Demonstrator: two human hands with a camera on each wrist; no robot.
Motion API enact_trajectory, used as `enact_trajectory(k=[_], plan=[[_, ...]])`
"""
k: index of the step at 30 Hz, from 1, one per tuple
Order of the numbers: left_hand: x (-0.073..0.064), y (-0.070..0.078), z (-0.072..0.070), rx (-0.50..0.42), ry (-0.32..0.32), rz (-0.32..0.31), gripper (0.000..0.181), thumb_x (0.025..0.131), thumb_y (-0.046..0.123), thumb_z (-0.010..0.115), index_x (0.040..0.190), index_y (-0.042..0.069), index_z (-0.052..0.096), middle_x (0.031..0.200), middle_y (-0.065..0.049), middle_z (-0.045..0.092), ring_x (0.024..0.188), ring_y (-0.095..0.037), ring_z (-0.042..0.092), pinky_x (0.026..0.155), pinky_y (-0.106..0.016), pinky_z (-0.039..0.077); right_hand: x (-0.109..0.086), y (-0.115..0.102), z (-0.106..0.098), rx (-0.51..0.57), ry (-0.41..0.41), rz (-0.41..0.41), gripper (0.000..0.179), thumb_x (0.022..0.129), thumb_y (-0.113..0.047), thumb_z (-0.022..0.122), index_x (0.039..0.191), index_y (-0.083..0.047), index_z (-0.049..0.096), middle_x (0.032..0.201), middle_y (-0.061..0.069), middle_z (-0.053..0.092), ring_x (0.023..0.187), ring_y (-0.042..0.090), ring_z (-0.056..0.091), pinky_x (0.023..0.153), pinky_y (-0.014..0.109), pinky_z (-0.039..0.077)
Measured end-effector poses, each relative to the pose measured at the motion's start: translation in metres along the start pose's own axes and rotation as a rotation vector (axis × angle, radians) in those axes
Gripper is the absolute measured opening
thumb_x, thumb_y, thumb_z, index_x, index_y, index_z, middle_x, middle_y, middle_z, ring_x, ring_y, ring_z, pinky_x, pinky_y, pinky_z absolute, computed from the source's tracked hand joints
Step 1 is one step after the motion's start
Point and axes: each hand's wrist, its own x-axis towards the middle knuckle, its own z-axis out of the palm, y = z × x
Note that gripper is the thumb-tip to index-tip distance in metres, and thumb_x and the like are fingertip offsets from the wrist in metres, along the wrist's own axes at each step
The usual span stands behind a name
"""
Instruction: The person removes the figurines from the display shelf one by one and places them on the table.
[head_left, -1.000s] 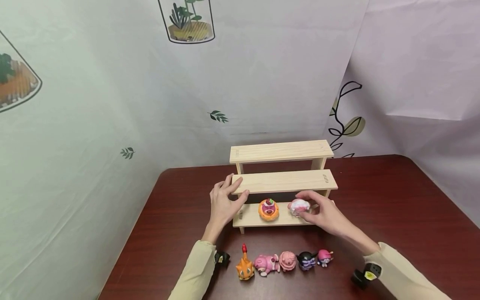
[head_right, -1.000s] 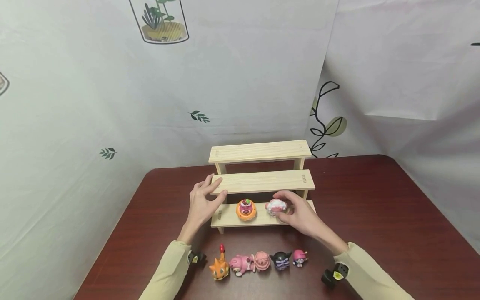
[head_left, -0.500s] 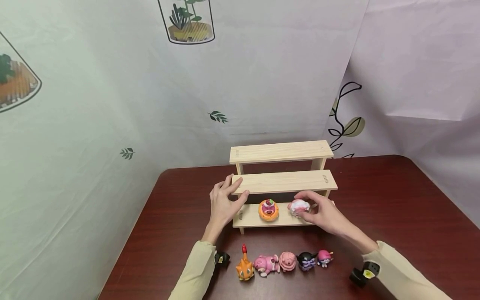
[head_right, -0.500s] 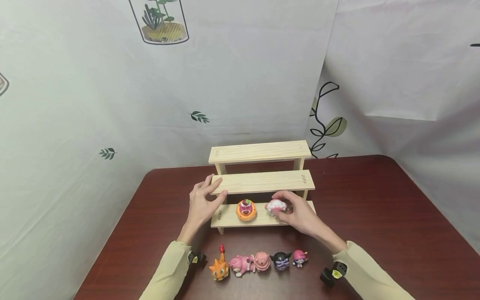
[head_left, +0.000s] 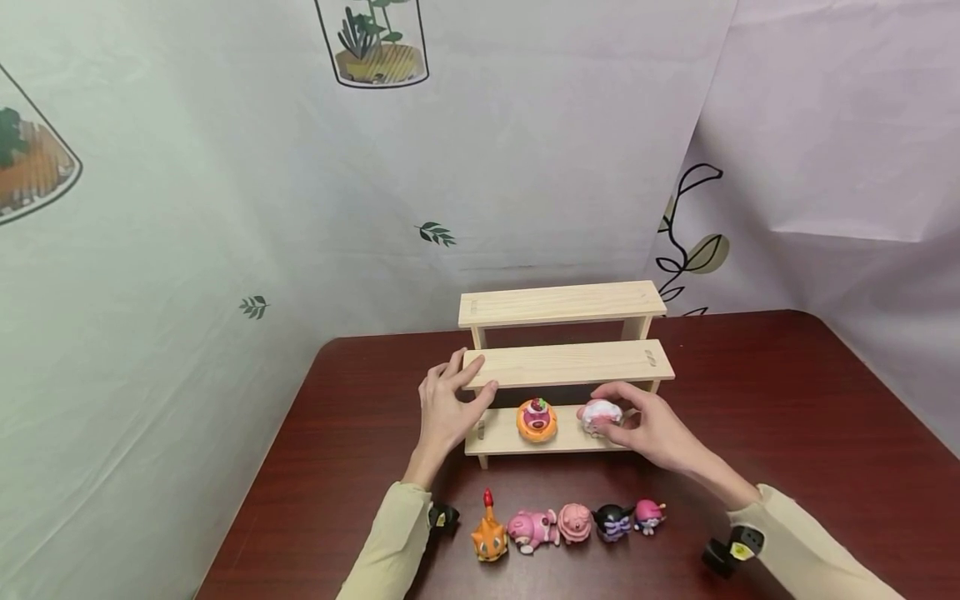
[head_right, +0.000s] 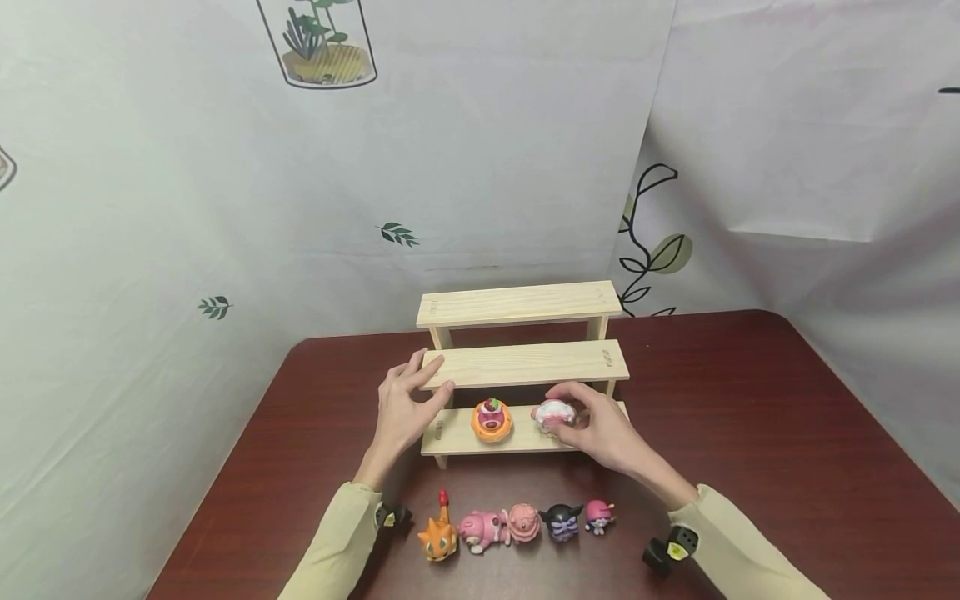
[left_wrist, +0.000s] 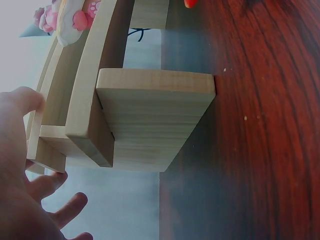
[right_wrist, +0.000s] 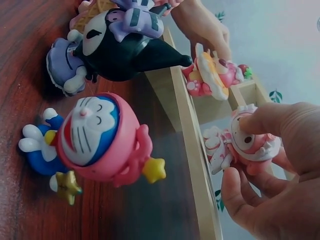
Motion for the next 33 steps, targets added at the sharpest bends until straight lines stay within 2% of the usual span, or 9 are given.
enact_trajectory(k=[10,17,28,33], plan=[[0.000,-0.001,0.000,0.004,0.004,0.000,0.046,0.086,0.036,0.073,0.127,0.014,0.072,0.143,-0.013,0.055,0.121,-0.042,0.046,0.104,-0.064,0.022,-0.007,-0.001,-0.003,0.016,0.007,-0.001,0.034,0.082,-0.001,0.080,0.113,-0.003,0.066,0.098,0.003,0.068,0.069,0.006,0.058,0.061,0.027,0.051],[0.000,-0.002,0.001,-0.001,0.006,0.004,0.047,0.086,0.036,0.073,0.127,0.014,0.072,0.142,-0.018,0.055,0.121,-0.043,0.046,0.104,-0.064,0.021,-0.016,-0.003,-0.009,0.034,-0.004,0.007,0.034,0.082,-0.002,0.080,0.113,-0.006,0.066,0.098,0.002,0.067,0.069,0.006,0.059,0.060,0.028,0.052],[0.000,0.000,0.000,0.004,0.008,0.000,0.047,0.085,0.036,0.074,0.126,0.014,0.072,0.143,-0.015,0.055,0.121,-0.044,0.046,0.104,-0.064,0.022,-0.030,-0.001,-0.016,0.025,0.010,-0.021,0.038,0.080,0.002,0.080,0.114,-0.005,0.066,0.097,0.005,0.067,0.068,0.006,0.059,0.059,0.025,0.051],[0.000,0.000,0.000,0.001,0.007,0.000,0.047,0.085,0.036,0.074,0.126,0.013,0.072,0.142,-0.017,0.055,0.120,-0.044,0.046,0.104,-0.065,0.022,-0.036,-0.003,-0.020,0.002,0.013,-0.040,0.039,0.079,0.004,0.081,0.114,-0.005,0.065,0.098,0.002,0.066,0.071,0.007,0.060,0.061,0.025,0.052]])
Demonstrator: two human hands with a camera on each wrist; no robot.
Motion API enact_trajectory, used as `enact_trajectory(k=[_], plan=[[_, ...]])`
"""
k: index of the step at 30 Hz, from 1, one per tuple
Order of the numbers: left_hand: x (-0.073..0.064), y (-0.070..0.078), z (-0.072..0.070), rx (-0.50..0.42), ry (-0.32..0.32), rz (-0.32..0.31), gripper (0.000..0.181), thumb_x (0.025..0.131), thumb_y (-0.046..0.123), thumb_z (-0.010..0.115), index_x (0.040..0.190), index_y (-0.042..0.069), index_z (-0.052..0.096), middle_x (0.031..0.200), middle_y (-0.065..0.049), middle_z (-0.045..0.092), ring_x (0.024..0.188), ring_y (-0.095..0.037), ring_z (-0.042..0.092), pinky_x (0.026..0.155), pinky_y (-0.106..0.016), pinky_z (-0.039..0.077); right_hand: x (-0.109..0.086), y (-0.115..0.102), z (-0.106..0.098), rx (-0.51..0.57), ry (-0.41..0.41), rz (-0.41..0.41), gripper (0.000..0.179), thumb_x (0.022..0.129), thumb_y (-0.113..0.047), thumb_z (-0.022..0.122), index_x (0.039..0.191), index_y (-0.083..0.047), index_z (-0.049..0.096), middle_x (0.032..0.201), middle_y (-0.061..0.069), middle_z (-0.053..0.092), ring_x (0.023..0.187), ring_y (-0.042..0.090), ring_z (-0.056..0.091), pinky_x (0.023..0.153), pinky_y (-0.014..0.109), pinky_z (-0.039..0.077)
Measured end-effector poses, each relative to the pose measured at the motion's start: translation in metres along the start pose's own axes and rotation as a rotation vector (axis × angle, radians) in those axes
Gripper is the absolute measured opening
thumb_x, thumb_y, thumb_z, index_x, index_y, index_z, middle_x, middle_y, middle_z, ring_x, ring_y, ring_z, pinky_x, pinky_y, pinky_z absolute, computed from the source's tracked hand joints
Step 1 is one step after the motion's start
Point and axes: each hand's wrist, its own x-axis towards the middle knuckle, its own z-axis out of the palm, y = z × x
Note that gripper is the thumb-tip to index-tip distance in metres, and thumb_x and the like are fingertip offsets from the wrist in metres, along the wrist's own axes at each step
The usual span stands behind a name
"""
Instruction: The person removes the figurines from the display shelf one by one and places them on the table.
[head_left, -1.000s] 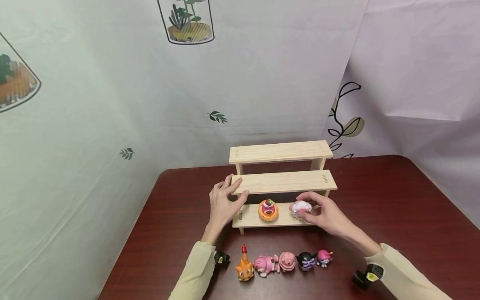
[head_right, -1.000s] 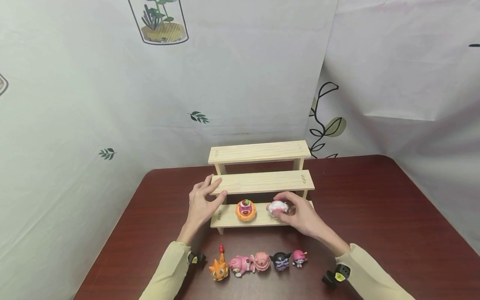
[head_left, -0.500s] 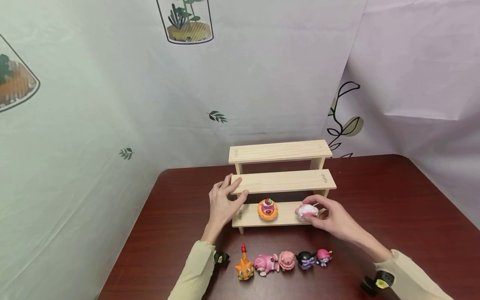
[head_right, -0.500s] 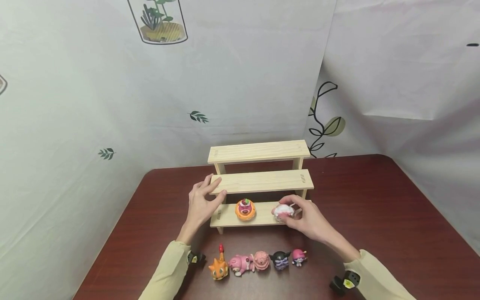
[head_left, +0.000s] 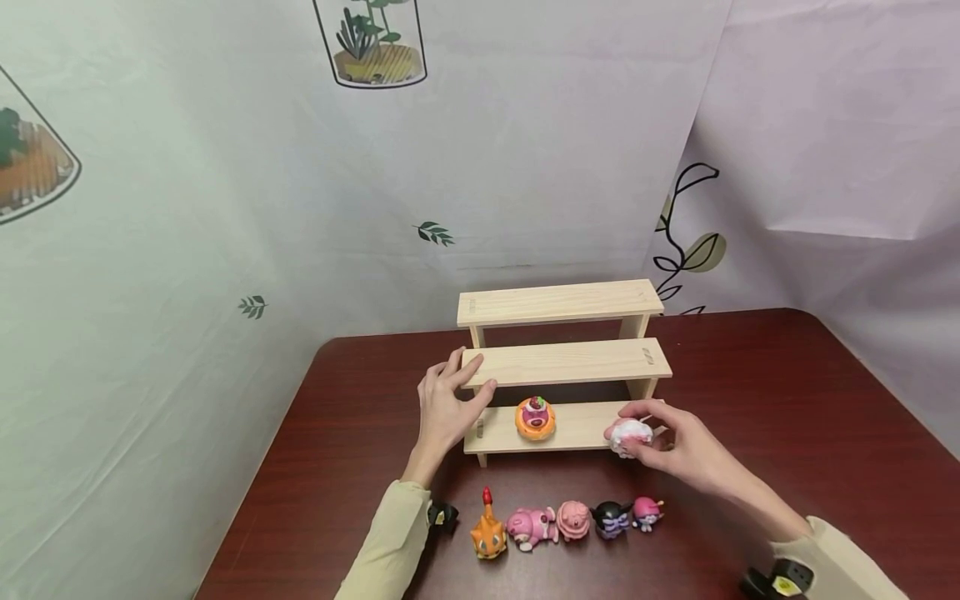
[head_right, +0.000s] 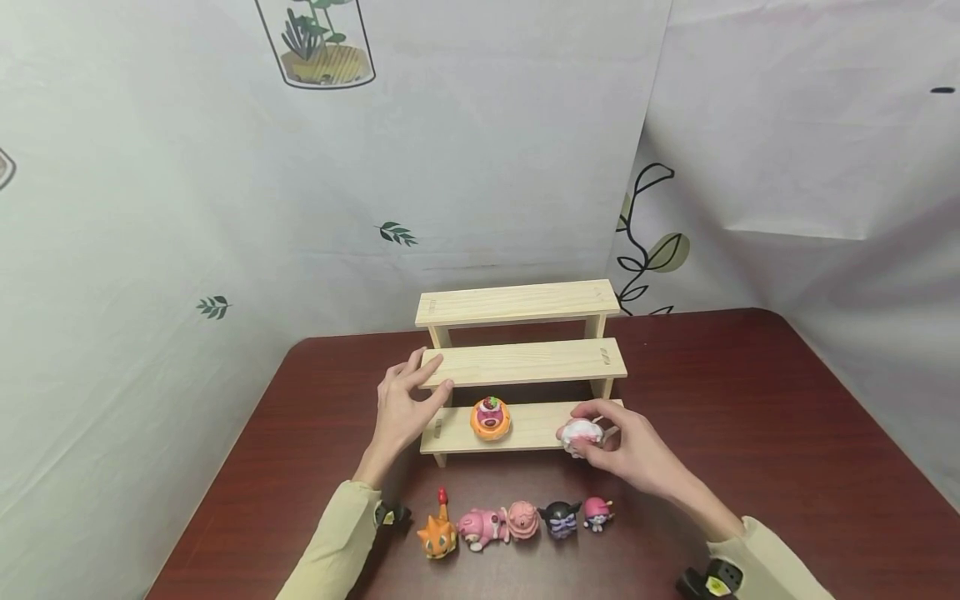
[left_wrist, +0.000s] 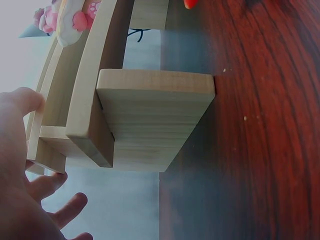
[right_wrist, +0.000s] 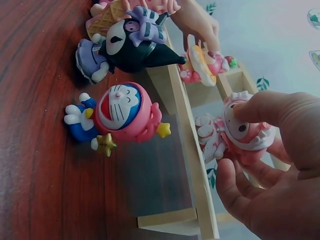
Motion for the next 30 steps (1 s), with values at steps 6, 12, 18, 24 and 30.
enact_trajectory(k=[6,12,18,24,30], plan=[[0.001,0.000,0.000,-0.001,-0.002,0.002,0.048,0.085,0.036,0.074,0.127,0.013,0.072,0.142,-0.017,0.055,0.120,-0.045,0.046,0.104,-0.065,0.021,-0.008,-0.001,-0.005,0.039,-0.016,0.000,0.040,0.080,0.006,0.079,0.115,-0.006,0.064,0.098,0.000,0.065,0.063,0.008,0.059,0.056,0.024,0.050],[0.001,0.000,0.000,0.010,-0.005,-0.001,0.048,0.085,0.037,0.073,0.127,0.014,0.072,0.143,-0.015,0.054,0.121,-0.043,0.046,0.104,-0.064,0.022,-0.018,0.002,-0.006,0.073,-0.017,0.005,0.041,0.079,0.007,0.079,0.115,-0.008,0.064,0.094,0.001,0.067,0.059,0.008,0.058,0.053,0.025,0.048],[0.000,0.000,0.000,0.003,-0.003,-0.001,0.047,0.085,0.036,0.074,0.127,0.014,0.072,0.143,-0.017,0.054,0.120,-0.044,0.046,0.104,-0.064,0.022,-0.025,0.004,-0.009,0.066,-0.011,-0.004,0.044,0.078,0.008,0.079,0.116,-0.006,0.063,0.092,0.000,0.067,0.058,0.009,0.055,0.051,0.024,0.044],[0.000,-0.001,0.000,-0.002,-0.011,-0.011,0.048,0.086,0.038,0.073,0.128,0.014,0.071,0.144,-0.017,0.054,0.121,-0.043,0.046,0.105,-0.063,0.021,-0.032,0.003,-0.014,0.066,-0.026,-0.015,0.043,0.079,0.009,0.078,0.116,-0.007,0.063,0.093,-0.001,0.068,0.062,0.009,0.059,0.054,0.023,0.047],[0.000,-0.001,0.000,0.009,-0.008,-0.009,0.048,0.085,0.039,0.073,0.128,0.015,0.072,0.144,-0.013,0.054,0.122,-0.042,0.046,0.105,-0.064,0.022,-0.037,0.003,-0.018,0.057,-0.032,-0.014,0.045,0.079,0.008,0.079,0.117,-0.009,0.063,0.094,-0.002,0.067,0.064,0.009,0.059,0.055,0.023,0.048]])
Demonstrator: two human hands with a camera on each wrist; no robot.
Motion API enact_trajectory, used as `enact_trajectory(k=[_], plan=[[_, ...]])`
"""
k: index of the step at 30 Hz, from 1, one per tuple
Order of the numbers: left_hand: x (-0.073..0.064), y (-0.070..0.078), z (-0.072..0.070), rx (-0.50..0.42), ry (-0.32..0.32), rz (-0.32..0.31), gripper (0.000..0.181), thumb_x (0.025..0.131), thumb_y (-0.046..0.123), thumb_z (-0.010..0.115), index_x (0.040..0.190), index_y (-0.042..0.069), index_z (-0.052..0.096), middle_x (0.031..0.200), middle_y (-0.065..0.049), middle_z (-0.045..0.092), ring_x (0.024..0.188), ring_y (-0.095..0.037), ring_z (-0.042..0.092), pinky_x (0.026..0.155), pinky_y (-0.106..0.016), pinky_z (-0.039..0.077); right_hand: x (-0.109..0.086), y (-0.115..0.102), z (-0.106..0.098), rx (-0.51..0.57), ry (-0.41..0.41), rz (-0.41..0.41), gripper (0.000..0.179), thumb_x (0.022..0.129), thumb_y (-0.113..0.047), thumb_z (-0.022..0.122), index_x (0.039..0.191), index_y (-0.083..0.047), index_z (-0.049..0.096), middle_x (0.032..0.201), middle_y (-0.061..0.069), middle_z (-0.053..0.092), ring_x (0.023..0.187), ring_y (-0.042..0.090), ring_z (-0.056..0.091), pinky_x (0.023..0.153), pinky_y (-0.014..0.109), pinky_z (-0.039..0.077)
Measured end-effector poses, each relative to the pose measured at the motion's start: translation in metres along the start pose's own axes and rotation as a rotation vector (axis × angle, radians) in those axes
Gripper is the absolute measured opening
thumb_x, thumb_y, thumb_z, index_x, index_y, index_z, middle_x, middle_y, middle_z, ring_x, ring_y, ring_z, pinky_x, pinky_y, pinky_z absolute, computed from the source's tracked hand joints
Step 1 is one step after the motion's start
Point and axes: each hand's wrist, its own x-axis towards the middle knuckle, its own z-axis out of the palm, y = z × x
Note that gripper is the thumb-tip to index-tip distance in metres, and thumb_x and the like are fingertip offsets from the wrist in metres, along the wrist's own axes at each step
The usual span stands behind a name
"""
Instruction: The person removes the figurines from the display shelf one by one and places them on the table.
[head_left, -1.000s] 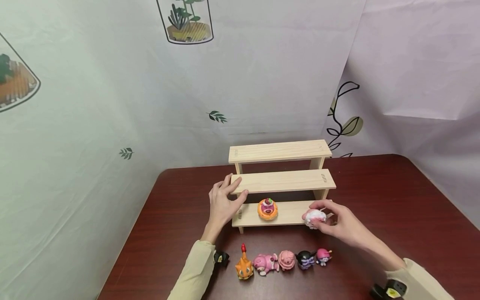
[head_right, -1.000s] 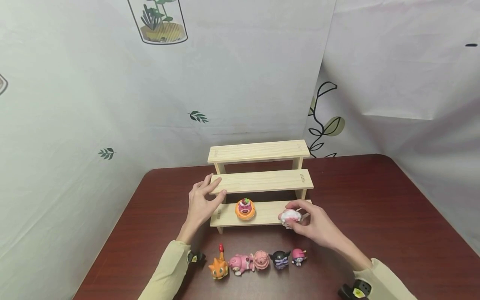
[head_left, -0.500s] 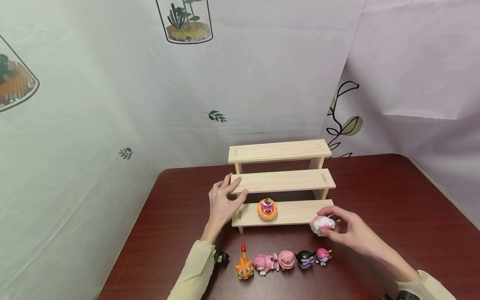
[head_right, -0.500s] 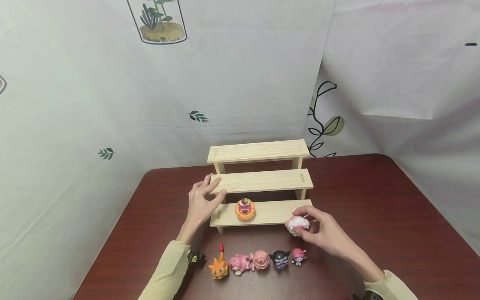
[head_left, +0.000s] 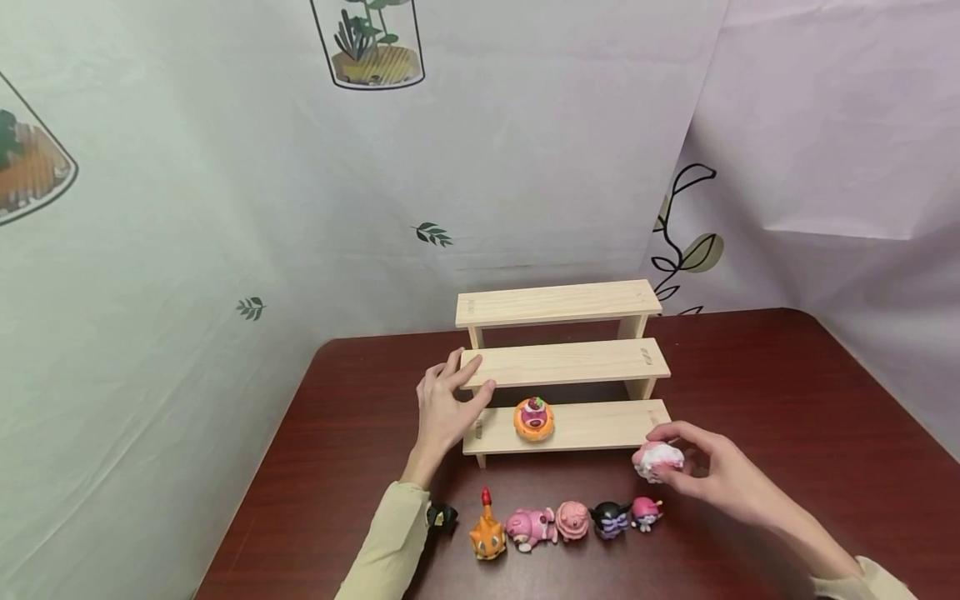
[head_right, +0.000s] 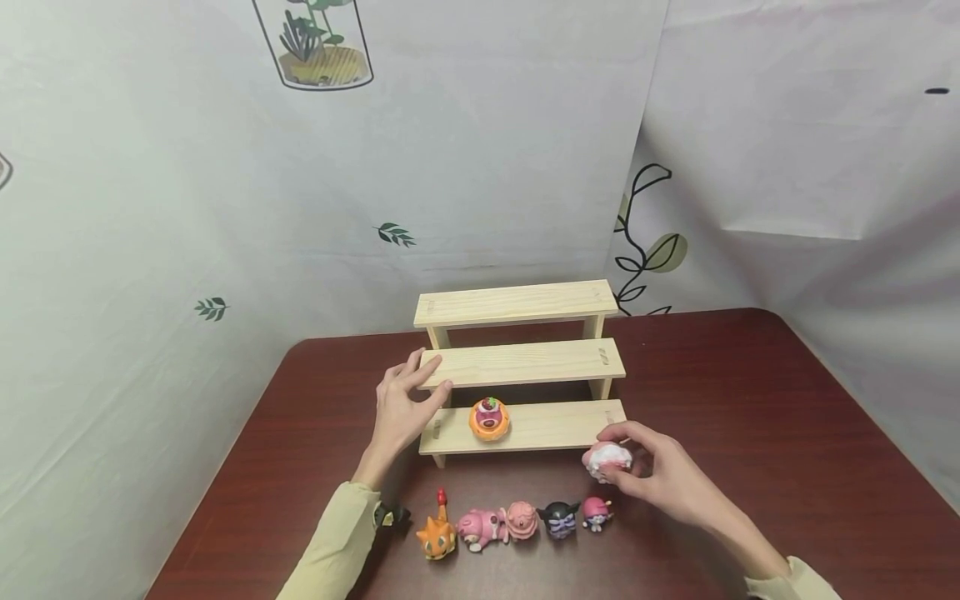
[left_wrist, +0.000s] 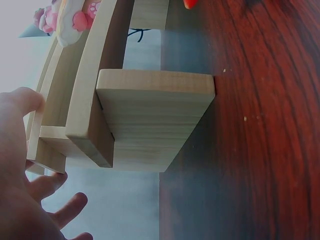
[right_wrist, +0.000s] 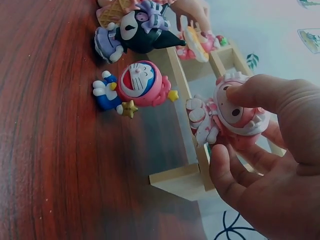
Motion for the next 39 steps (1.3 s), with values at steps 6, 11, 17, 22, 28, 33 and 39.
enact_trajectory(k=[6,11,17,22,28,33,39], plan=[[0.000,-0.001,0.001,0.001,0.002,0.007,0.048,0.086,0.037,0.073,0.128,0.015,0.072,0.143,-0.014,0.055,0.121,-0.042,0.046,0.104,-0.064,0.022,-0.006,0.003,-0.002,0.003,0.001,-0.010,0.045,0.078,0.010,0.079,0.117,-0.008,0.063,0.095,-0.001,0.069,0.069,0.010,0.060,0.057,0.023,0.047],[-0.001,-0.001,0.000,-0.001,0.002,0.005,0.047,0.086,0.037,0.073,0.128,0.015,0.072,0.143,-0.013,0.055,0.121,-0.042,0.046,0.105,-0.064,0.022,-0.012,0.004,-0.005,-0.006,0.006,-0.004,0.047,0.078,0.011,0.078,0.117,-0.008,0.063,0.095,-0.002,0.070,0.070,0.010,0.061,0.059,0.022,0.047],[-0.001,-0.001,0.001,-0.004,0.007,0.014,0.047,0.085,0.036,0.073,0.127,0.014,0.072,0.142,-0.015,0.055,0.121,-0.043,0.046,0.104,-0.065,0.022,-0.020,0.007,-0.007,-0.002,0.015,0.021,0.047,0.078,0.011,0.078,0.118,-0.007,0.063,0.097,-0.001,0.071,0.071,0.011,0.061,0.060,0.022,0.048],[0.000,-0.001,0.000,-0.004,0.007,0.012,0.048,0.086,0.037,0.073,0.128,0.015,0.072,0.143,-0.013,0.055,0.121,-0.043,0.046,0.104,-0.064,0.022,-0.024,0.009,-0.007,0.006,0.016,0.041,0.044,0.079,0.011,0.078,0.118,-0.002,0.062,0.100,-0.001,0.072,0.072,0.011,0.063,0.062,0.022,0.049],[-0.001,0.000,0.000,-0.009,0.000,0.002,0.048,0.086,0.038,0.073,0.128,0.015,0.071,0.144,-0.013,0.054,0.122,-0.043,0.046,0.104,-0.063,0.021,-0.029,0.012,-0.007,0.019,0.009,0.037,0.044,0.079,0.013,0.077,0.118,-0.001,0.061,0.098,0.000,0.073,0.072,0.011,0.063,0.060,0.022,0.049],[0.000,0.000,0.001,-0.010,-0.001,0.003,0.048,0.086,0.038,0.073,0.128,0.015,0.071,0.143,-0.014,0.055,0.122,-0.043,0.046,0.104,-0.063,0.022,-0.033,0.014,-0.008,0.016,0.009,0.049,0.045,0.079,0.012,0.077,0.119,-0.003,0.061,0.097,0.000,0.072,0.073,0.011,0.062,0.060,0.023,0.048],[0.000,0.000,0.001,-0.005,0.005,0.005,0.048,0.086,0.038,0.073,0.127,0.015,0.072,0.143,-0.013,0.055,0.121,-0.043,0.047,0.104,-0.063,0.023,-0.038,0.017,-0.006,-0.013,0.016,0.072,0.043,0.080,0.010,0.077,0.118,-0.002,0.062,0.097,-0.001,0.070,0.073,0.011,0.059,0.059,0.023,0.046]])
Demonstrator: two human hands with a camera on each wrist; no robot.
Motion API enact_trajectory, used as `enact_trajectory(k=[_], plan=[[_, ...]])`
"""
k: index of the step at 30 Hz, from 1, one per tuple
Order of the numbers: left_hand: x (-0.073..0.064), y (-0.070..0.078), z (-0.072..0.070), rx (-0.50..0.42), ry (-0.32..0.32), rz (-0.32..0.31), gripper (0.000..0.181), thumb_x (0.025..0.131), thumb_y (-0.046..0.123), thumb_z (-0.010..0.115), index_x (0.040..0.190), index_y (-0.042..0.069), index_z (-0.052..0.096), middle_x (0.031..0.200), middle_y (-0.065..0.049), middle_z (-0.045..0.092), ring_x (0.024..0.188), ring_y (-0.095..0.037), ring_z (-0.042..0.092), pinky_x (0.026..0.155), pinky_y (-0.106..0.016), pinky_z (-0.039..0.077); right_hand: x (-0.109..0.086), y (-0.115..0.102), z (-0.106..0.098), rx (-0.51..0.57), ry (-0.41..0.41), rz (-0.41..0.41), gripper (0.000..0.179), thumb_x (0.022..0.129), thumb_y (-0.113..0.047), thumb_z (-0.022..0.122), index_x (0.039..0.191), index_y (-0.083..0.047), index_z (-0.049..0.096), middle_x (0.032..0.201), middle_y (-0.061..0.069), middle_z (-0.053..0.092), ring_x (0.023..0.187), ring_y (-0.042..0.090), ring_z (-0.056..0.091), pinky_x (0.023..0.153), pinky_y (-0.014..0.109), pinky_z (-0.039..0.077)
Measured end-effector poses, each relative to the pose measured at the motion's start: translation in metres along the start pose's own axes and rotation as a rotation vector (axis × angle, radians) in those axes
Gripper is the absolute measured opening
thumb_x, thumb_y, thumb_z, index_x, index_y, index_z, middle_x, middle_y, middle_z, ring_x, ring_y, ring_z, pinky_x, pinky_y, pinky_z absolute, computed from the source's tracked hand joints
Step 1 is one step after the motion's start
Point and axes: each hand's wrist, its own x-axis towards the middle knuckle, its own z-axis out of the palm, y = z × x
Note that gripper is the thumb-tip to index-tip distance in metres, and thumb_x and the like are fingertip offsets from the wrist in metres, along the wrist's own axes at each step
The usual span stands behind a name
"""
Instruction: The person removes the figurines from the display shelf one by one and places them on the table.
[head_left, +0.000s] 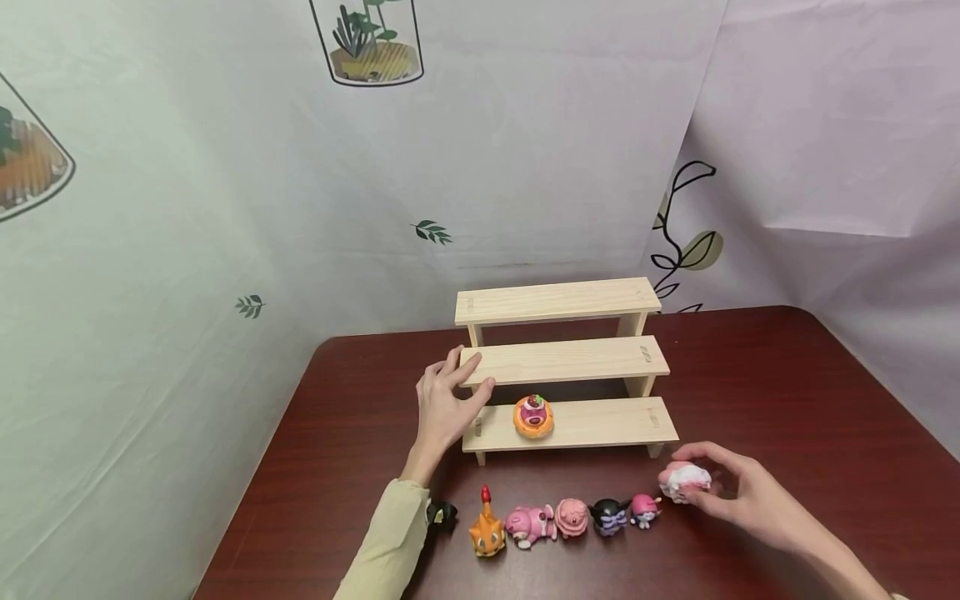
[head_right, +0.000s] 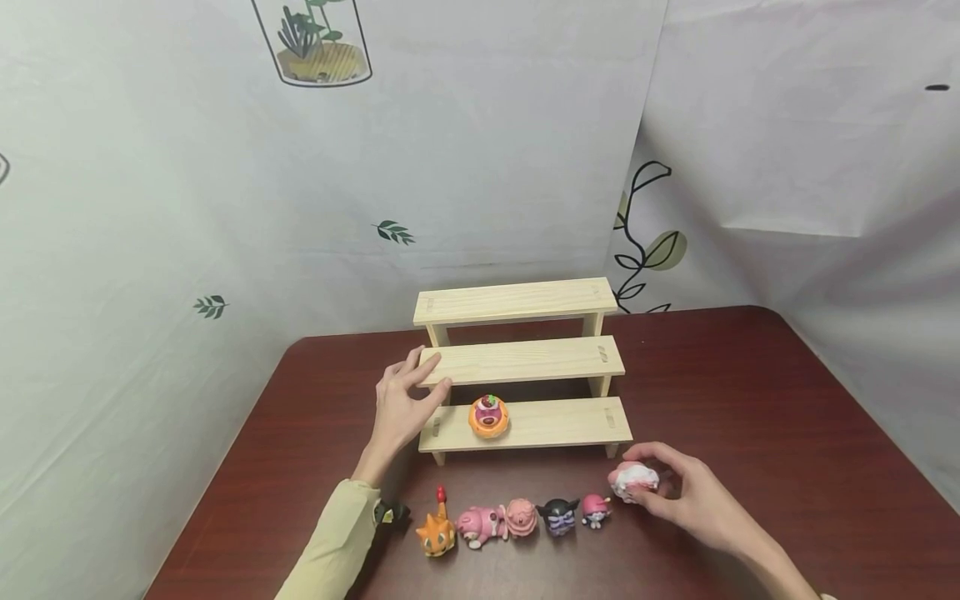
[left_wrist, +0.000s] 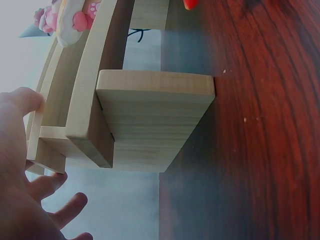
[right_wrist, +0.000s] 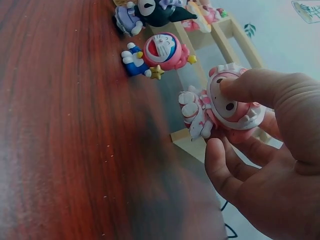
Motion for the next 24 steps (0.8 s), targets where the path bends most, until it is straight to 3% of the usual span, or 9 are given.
enact_trajectory(k=[24], plan=[[0.000,0.000,0.000,0.003,0.012,0.018,0.047,0.085,0.036,0.074,0.126,0.014,0.072,0.142,-0.016,0.056,0.120,-0.045,0.047,0.103,-0.066,0.023,-0.015,0.009,0.007,0.036,-0.018,0.021,0.041,0.081,0.009,0.076,0.116,-0.005,0.062,0.096,-0.003,0.071,0.070,0.010,0.059,0.058,0.024,0.046]])
